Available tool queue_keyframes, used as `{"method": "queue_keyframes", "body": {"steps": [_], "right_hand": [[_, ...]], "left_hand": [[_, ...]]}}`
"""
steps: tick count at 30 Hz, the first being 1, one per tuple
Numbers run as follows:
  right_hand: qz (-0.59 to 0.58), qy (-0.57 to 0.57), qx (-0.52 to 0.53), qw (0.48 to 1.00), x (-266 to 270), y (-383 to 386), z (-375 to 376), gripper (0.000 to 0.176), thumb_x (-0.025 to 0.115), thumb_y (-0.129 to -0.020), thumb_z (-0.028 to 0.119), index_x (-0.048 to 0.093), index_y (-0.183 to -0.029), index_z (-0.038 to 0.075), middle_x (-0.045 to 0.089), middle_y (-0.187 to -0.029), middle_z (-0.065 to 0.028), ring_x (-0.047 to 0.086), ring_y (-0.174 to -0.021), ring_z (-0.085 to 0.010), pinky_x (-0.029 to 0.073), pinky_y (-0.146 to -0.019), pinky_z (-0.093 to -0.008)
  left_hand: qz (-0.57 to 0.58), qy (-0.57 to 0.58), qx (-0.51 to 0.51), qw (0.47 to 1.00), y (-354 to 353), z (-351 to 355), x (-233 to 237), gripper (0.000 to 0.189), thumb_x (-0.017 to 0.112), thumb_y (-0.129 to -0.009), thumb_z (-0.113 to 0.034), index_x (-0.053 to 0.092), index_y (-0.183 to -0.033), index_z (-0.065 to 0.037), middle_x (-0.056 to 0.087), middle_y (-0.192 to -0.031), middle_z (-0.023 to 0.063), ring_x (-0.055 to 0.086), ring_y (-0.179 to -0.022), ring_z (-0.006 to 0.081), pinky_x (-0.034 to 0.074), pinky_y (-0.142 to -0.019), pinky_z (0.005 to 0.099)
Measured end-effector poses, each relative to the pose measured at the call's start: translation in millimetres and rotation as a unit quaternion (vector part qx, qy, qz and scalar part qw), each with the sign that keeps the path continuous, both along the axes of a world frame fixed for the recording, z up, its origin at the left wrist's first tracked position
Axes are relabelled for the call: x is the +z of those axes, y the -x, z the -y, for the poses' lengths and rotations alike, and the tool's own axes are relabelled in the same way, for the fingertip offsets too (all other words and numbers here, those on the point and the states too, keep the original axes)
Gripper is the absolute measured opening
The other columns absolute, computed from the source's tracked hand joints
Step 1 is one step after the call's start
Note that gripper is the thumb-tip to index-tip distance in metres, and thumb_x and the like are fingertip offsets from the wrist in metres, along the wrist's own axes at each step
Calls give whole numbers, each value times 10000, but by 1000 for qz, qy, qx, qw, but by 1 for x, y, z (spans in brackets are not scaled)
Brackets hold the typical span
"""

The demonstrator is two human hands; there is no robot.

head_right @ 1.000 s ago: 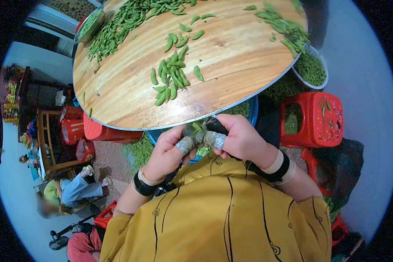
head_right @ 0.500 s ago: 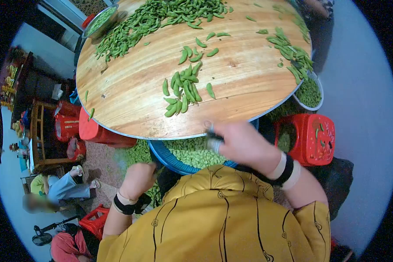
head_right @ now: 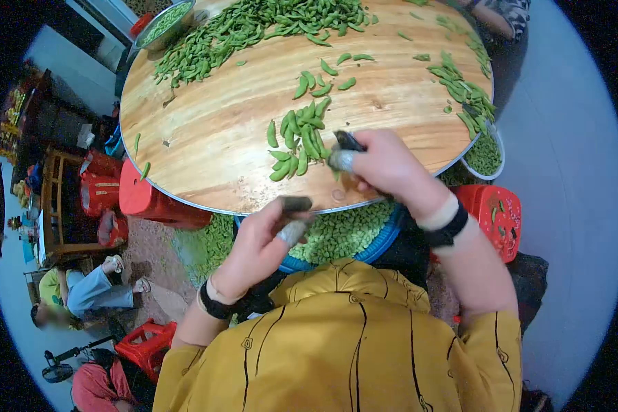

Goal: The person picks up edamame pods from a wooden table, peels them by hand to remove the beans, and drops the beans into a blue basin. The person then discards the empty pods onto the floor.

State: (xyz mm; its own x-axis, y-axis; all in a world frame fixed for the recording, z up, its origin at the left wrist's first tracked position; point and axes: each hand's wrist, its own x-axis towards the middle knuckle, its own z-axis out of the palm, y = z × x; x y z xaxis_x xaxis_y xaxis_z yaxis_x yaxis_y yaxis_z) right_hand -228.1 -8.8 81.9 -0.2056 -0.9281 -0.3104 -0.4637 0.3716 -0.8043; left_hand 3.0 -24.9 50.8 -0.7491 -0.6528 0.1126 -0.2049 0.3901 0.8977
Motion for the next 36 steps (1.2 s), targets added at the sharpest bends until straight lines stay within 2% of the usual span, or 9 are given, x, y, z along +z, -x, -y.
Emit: {"method": "queue_keyframes", "body": {"steps": [1, 3, 13, 22, 28, 31, 32, 33, 36], "right_hand": [[202, -31, -60, 977, 0, -6, -14, 225, 670, -814, 242, 634, -792, 21, 578, -600, -38, 529, -479, -123, 416, -461, -239], [246, -38, -58, 967, 2, -21, -36, 167, 637, -869, 223, 633, -857, 56, 524, -608, 43, 478, -510, -27, 373, -453, -181], [221, -8, -5, 975, 5, -29, -78, 361, 487, -898, 77, 490, -1257, 37, 593, -794, -14, 516, -552, -50, 463, -473, -198], [224, 17, 27, 974, -1, -27, -82, 406, 482, -881, 24, 517, -1284, 70, 605, -781, 16, 492, -517, -19, 427, -448, -174], [291, 33, 20, 956, -3, -24, -81, 376, 512, -889, 32, 543, -1261, 70, 576, -745, 27, 421, -480, -13, 340, -411, -179], [425, -45, -5, 904, 6, -20, -84, 300, 478, -913, 52, 548, -1204, 66, 550, -750, 16, 433, -506, -40, 353, -416, -200], [490, -67, -5, 869, 12, -20, -86, 291, 480, -922, 70, 548, -1205, 77, 536, -736, 15, 412, -493, -36, 327, -403, -192], [553, -89, -6, 828, 15, -20, -87, 283, 483, -931, 89, 547, -1206, 88, 523, -722, 15, 390, -480, -31, 301, -389, -184], [614, -110, -11, 781, 8, -20, -89, 279, 485, -938, 109, 544, -1210, 94, 526, -723, 7, 401, -476, -27, 326, -385, -182]], "left_hand": [[-53, -181, -8, 982, 9, 0, 6, 255, 564, -903, -120, 553, -1115, 21, 655, -979, 110, 635, -759, 175, 495, -635, 279], [-106, -403, -34, 909, 22, 2, 7, 208, 537, -927, -110, 583, -1093, 7, 660, -958, 75, 614, -724, 107, 477, -615, 227], [-109, -413, 41, 903, 24, -2, -2, 123, 558, -900, -72, 617, -986, -8, 601, -747, 6, 496, -584, 67, 403, -531, 210], [-83, -256, 23, 963, 29, -13, -8, 179, 520, -814, 22, 619, -963, 14, 609, -756, 21, 579, -693, 147, 475, -635, 281], [64, 220, -10, 973, 25, -10, 11, 195, 567, -758, 6, 618, -944, 29, 582, -748, 117, 574, -667, 175, 474, -622, 322], [-39, 161, -18, 986, 23, -7, 4, 125, 594, -806, -43, 601, -921, 5, 537, -672, 81, 525, -594, 166, 434, -560, 323], [-112, -200, -39, 973, 19, -6, 3, 129, 592, -832, -50, 597, -955, -12, 550, -690, 73, 516, -583, 171, 415, -543, 307], [-170, -534, -54, 827, 16, -7, 2, 134, 589, -857, -57, 592, -988, -30, 562, -709, 65, 508, -572, 177, 396, -525, 292], [-251, -652, -138, 702, 17, -7, -7, 113, 574, -897, -74, 589, -999, -28, 545, -711, 23, 491, -602, 106, 364, -521, 229]]}}
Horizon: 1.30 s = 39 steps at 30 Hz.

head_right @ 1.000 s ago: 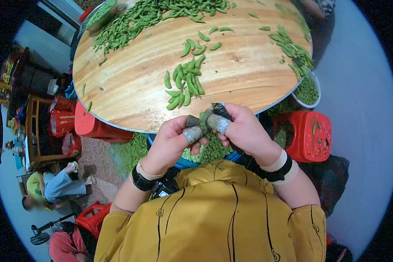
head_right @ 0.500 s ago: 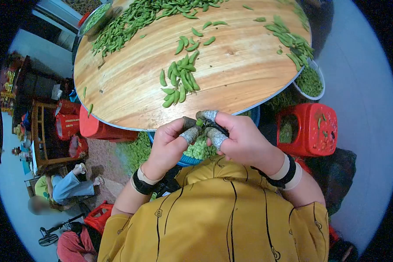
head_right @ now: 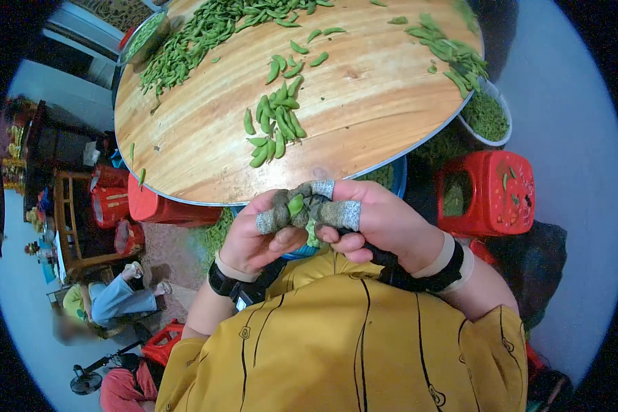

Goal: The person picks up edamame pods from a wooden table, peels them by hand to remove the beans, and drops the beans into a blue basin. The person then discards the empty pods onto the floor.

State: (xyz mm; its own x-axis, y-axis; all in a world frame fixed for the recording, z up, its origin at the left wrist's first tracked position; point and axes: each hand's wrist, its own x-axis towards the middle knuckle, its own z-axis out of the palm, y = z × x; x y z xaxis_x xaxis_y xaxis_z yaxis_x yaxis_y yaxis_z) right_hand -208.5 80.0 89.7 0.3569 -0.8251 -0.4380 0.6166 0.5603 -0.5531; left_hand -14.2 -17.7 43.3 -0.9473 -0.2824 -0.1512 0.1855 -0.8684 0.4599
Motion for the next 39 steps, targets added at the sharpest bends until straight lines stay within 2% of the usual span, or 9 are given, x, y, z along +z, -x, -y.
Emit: {"method": "queue_keyframes", "body": {"steps": [2, 6, 9, 10, 12, 16, 26, 36, 39], "right_hand": [[-30, 4, -13, 999, -5, -1, 0, 276, 477, -937, 103, 542, -1205, 88, 529, -727, 2, 410, -482, -29, 348, -391, -186], [-163, 26, -26, 986, -11, -2, 1, 263, 445, -936, 87, 536, -1182, 64, 533, -738, -7, 441, -509, -45, 417, -417, -201], [-186, 24, -32, 982, -8, -4, 2, 260, 431, -933, 75, 531, -1170, 49, 541, -753, -12, 477, -542, -62, 436, -430, -208], [-186, 26, -34, 982, -8, -5, 3, 260, 431, -933, 75, 531, -1170, 49, 541, -753, -12, 477, -542, -62, 436, -430, -208], [-212, 18, -42, 976, -10, -5, 3, 245, 433, -933, 71, 531, -1155, 42, 549, -765, -17, 504, -563, -72, 450, -434, -215], [-208, 14, -65, 976, -4, -9, 8, 231, 438, -931, 67, 531, -1140, 33, 555, -767, -20, 517, -571, -77, 460, -438, -221], [-210, 44, -56, 975, -18, -14, 2, 246, 439, -861, 17, 567, -1071, 16, 586, -770, -23, 562, -589, -80, 485, -461, -216], [-334, 100, -77, 934, -31, -21, 6, 244, 444, -814, 12, 583, -1014, 12, 572, -664, -12, 529, -514, -57, 448, -441, -212], [-256, 25, -36, 966, -22, -8, 5, 255, 495, -914, 93, 585, -1150, 56, 565, -718, 6, 484, -499, -44, 409, -435, -184]], "left_hand": [[19, -26, 4, 999, 2, -1, 6, 113, 579, -895, -86, 597, -986, -20, 560, -704, 25, 496, -591, 96, 371, -523, 211], [241, 306, 47, 920, 6, 3, 19, 96, 600, -870, -64, 628, -949, -18, 591, -719, 32, 515, -577, 89, 414, -530, 221], [278, 632, 222, 688, 11, -3, 21, 194, 668, -742, 3, 648, -935, 5, 631, -762, 88, 575, -586, 140, 467, -528, 291], [277, 635, 222, 686, 12, -3, 24, 194, 668, -742, 3, 648, -935, 5, 631, -762, 88, 575, -586, 140, 467, -528, 291], [281, 823, 269, 413, 14, -5, 30, 284, 651, -652, 42, 659, -928, -21, 633, -828, 124, 596, -603, 221, 483, -534, 318], [246, 857, 275, 361, 16, -10, 17, 334, 619, -621, 88, 659, -943, 9, 639, -837, 160, 629, -685, 295, 508, -582, 336], [241, 790, 242, 509, 12, -12, 6, 343, 652, -683, -16, 592, -1019, 12, 579, -839, 178, 593, -721, 336, 491, -615, 376], [307, 770, 202, 522, 17, -6, -7, 269, 621, -716, -13, 572, -980, 7, 557, -776, 160, 574, -681, 303, 465, -590, 351], [268, 447, 162, 838, 16, -5, 2, 130, 518, -881, -38, 570, -989, 13, 605, -809, 60, 561, -664, 115, 463, -598, 265]]}}
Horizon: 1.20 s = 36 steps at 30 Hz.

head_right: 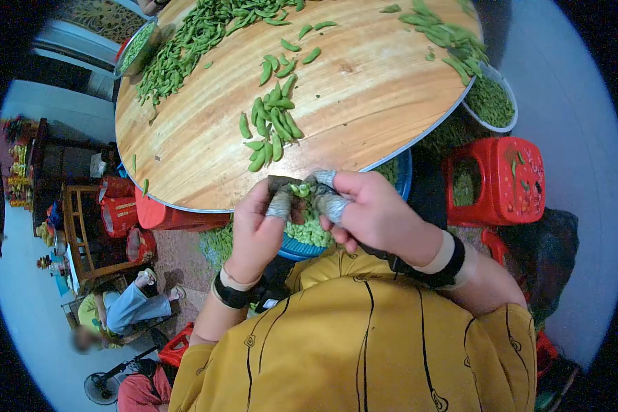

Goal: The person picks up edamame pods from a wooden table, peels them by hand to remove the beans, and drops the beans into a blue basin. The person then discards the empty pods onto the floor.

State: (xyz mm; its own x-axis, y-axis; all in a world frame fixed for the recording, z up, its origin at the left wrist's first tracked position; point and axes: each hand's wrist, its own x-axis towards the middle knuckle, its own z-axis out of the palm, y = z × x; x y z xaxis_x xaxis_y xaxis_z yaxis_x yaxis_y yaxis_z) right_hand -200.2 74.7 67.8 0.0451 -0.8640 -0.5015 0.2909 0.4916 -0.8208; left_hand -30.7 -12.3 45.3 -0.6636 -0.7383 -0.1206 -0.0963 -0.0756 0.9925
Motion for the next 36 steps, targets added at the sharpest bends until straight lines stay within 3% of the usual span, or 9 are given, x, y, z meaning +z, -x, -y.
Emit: {"method": "queue_keyframes", "body": {"steps": [1, 3, 11, 17, 24, 28, 30, 31, 36], "right_hand": [[-1, 2, 3, 1000, 3, 3, 0, 255, 495, -914, 93, 585, -1150, 56, 565, -718, 6, 484, -499, -44, 409, -435, -184], [69, 19, 3, 997, 7, 7, -1, 239, 497, -930, 127, 593, -1140, 64, 560, -699, 6, 473, -486, -45, 388, -420, -186], [85, 9, -44, 995, 10, 2, -3, 222, 482, -925, 96, 585, -1115, 49, 563, -708, -1, 485, -491, -58, 398, -421, -196], [118, 34, -10, 992, 5, 10, -5, 190, 477, -924, 91, 583, -1074, 40, 569, -721, -6, 502, -509, -60, 412, -422, -202], [134, 56, 10, 989, 2, 12, -13, 190, 486, -922, 102, 591, -1071, 47, 565, -727, 3, 493, -501, -42, 402, -414, -187], [75, 52, 5, 996, -19, 14, -22, 202, 534, -890, 111, 597, -1068, 39, 597, -721, -53, 552, -529, -108, 463, -467, -255], [-318, 259, -42, 911, -26, 13, -27, 249, 589, -838, 131, 594, -1068, 35, 627, -758, -155, 636, -630, -256, 509, -577, -349], [-368, 253, -66, 892, -23, 15, -29, 275, 617, -796, 144, 584, -1046, 33, 617, -817, -220, 634, -777, -372, 505, -666, -411], [-379, 279, -64, 880, -35, 18, -34, 202, 638, -731, 170, 572, -850, 21, 600, -725, -208, 609, -719, -396, 482, -614, -431]], "left_hand": [[-1, 2, 3, 1000, -1, 2, 0, 130, 518, -881, -38, 570, -989, 13, 605, -809, 60, 561, -664, 115, 463, -598, 265], [-89, -201, -9, 976, -5, 5, -3, 156, 451, -936, -51, 566, -1024, 7, 600, -827, 28, 576, -700, 104, 482, -655, 254], [-88, -7, -7, 996, 4, -8, -1, 157, 511, -922, -43, 553, -1062, 16, 645, -964, 79, 633, -817, 144, 498, -705, 252], [-161, -249, 5, 955, 1, -2, -6, 177, 511, -921, -48, 532, -1094, -18, 633, -1045, 125, 659, -860, 211, 522, -703, 286], [-201, -346, 13, 916, -2, 0, -5, 187, 519, -931, -73, 529, -1110, -20, 637, -1005, 112, 663, -847, 222, 536, -687, 300], [-74, -208, 3, 975, -3, -1, -2, 167, 551, -907, -53, 582, -1057, 11, 639, -913, 75, 629, -764, 155, 509, -673, 265], [24, -79, -3, 997, 1, -6, 5, 165, 571, -884, -37, 611, -1027, 35, 631, -846, 45, 579, -712, 102, 477, -657, 234], [59, -22, -24, 998, 2, -9, 6, 163, 589, -875, -41, 611, -1015, 40, 629, -844, 37, 575, -707, 93, 475, -654, 227], [133, 129, -112, 976, 15, -18, -2, 112, 601, -832, -6, 615, -929, 48, 592, -749, 48, 544, -663, 96, 453, -575, 241]]}}
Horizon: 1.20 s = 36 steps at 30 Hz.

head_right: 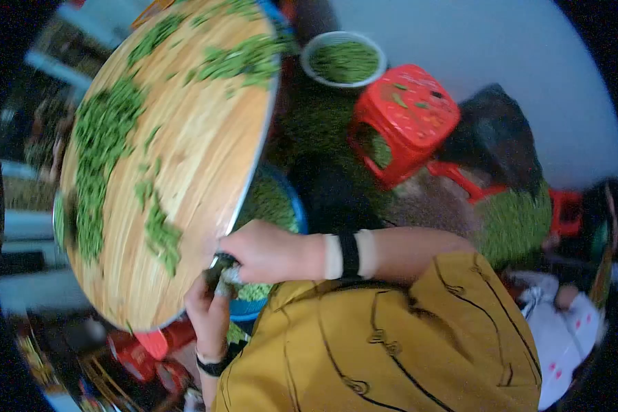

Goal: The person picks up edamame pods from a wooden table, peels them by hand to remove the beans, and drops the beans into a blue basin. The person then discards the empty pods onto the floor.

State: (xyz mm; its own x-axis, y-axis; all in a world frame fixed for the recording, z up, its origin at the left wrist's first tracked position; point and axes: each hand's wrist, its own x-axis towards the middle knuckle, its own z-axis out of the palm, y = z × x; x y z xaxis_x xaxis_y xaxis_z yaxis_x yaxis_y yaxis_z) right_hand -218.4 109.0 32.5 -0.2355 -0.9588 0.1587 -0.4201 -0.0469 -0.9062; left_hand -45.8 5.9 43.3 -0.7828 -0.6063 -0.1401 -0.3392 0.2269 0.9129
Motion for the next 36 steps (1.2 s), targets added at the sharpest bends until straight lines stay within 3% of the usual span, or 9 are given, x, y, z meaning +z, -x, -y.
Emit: {"method": "queue_keyframes", "body": {"steps": [1, 7, 13, 15, 16, 17, 19, 26, 36], "right_hand": [[0, -14, 7, 1000, -4, 2, -6, 201, 652, -716, 173, 576, -816, 16, 590, -697, -215, 606, -700, -402, 477, -606, -441], [18, -66, 27, 997, -16, 0, -17, 234, 667, -678, 157, 562, -802, -10, 595, -691, -221, 606, -697, -408, 478, -616, -455], [85, 20, 18, 996, -22, -5, -9, 237, 663, -666, 127, 561, -831, -10, 607, -705, -216, 608, -695, -405, 485, -624, -448], [274, -68, 82, 956, -14, 3, -7, 212, 645, -668, 106, 563, -828, -6, 620, -729, -210, 621, -695, -375, 493, -607, -434], [100, 33, 48, 993, -28, -3, 2, 183, 636, -702, 124, 569, -822, 3, 626, -716, -200, 634, -681, -338, 502, -587, -427], [102, 32, 39, 994, -40, -12, 2, 183, 636, -702, 124, 569, -822, 3, 626, -716, -200, 634, -681, -338, 502, -587, -427], [-109, 25, -4, 994, -40, -23, -3, 161, 629, -727, 150, 578, -786, 9, 616, -683, -205, 634, -673, -333, 504, -578, -435], [43, 35, -7, 998, -24, -34, -11, 169, 601, -738, 143, 568, -742, -23, 593, -634, -221, 614, -635, -398, 498, -577, -456], [225, 39, 24, 973, -32, -20, -10, 157, 642, -674, 107, 595, -777, -1, 625, -698, -204, 626, -685, -382, 500, -615, -426]], "left_hand": [[14, 72, -32, 997, -3, 3, -10, 97, 613, -810, 7, 612, -898, 47, 582, -731, 65, 544, -658, 102, 449, -568, 247], [57, 33, -103, 992, 6, -1, -8, 79, 608, -768, 57, 597, -847, 50, 574, -719, 65, 547, -656, 105, 448, -575, 243], [13, -255, 34, 966, -16, -3, -8, 162, 587, -840, -9, 594, -1001, 10, 625, -863, 54, 589, -668, 129, 490, -584, 253], [-22, -350, 122, 929, -31, 2, -9, 158, 594, -853, -29, 583, -1009, -3, 628, -885, 71, 598, -672, 146, 499, -576, 262], [-50, -323, 127, 937, -35, 2, -12, 149, 586, -864, -38, 576, -1011, -15, 630, -883, 82, 599, -644, 162, 508, -572, 264], [-36, -253, 157, 954, -37, -1, -12, 128, 583, -872, -47, 580, -997, -22, 627, -848, 68, 590, -624, 153, 501, -554, 244], [-38, -197, 200, 959, -40, -5, -12, 95, 586, -875, -56, 579, -966, -34, 618, -801, 48, 580, -617, 132, 492, -539, 224], [-79, -173, 191, 963, -15, -23, -3, 53, 589, -875, -54, 573, -925, -49, 628, -793, 43, 586, -644, 121, 484, -540, 222], [-113, -336, 127, 926, -6, -15, -9, 126, 547, -912, -150, 574, -956, -35, 632, -862, 75, 585, -725, 161, 474, -647, 301]]}}
